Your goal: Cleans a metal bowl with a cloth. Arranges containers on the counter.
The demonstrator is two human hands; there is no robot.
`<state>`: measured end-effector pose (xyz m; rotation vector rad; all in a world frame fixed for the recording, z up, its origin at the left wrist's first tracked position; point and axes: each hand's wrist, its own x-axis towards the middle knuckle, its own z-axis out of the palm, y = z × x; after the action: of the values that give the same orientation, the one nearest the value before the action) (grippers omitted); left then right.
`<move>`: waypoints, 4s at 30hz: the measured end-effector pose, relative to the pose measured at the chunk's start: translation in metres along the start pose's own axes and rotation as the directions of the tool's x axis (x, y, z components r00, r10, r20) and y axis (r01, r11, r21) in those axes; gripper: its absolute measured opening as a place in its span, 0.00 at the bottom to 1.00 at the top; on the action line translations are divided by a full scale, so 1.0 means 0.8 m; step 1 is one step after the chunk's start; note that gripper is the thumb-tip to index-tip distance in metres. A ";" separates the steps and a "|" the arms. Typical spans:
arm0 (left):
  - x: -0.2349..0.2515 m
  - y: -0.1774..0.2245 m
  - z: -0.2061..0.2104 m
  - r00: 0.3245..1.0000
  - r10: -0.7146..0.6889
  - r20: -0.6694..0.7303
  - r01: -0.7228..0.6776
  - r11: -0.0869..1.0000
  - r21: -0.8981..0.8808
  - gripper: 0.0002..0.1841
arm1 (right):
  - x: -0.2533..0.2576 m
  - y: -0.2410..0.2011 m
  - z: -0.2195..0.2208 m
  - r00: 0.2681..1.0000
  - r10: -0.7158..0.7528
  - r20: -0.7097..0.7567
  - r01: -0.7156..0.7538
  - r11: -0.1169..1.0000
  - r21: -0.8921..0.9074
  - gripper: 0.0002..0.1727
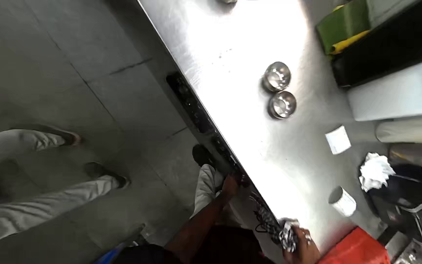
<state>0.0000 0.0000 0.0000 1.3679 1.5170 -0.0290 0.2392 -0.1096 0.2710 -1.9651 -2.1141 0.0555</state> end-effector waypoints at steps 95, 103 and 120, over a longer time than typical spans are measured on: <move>-0.358 0.335 -0.400 0.571 0.503 -0.649 -0.816 0.436 -0.381 0.16 | 0.297 -0.244 -0.178 0.966 -0.034 0.256 -0.228 0.354 0.907 0.41; -0.391 0.366 -0.393 0.410 0.636 -0.653 -0.912 0.282 -0.297 0.11 | 0.285 -0.262 -0.156 0.933 0.152 -0.327 0.230 0.447 0.865 0.50; -0.413 0.353 -0.405 0.565 0.553 -0.612 -0.818 0.283 -0.500 0.15 | 0.266 -0.271 -0.171 0.950 0.016 -0.310 0.254 0.536 0.805 0.53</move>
<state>-0.0672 0.0611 0.5342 1.2163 0.7983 1.3530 0.0442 0.0618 0.4800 -1.1340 -1.5425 0.6152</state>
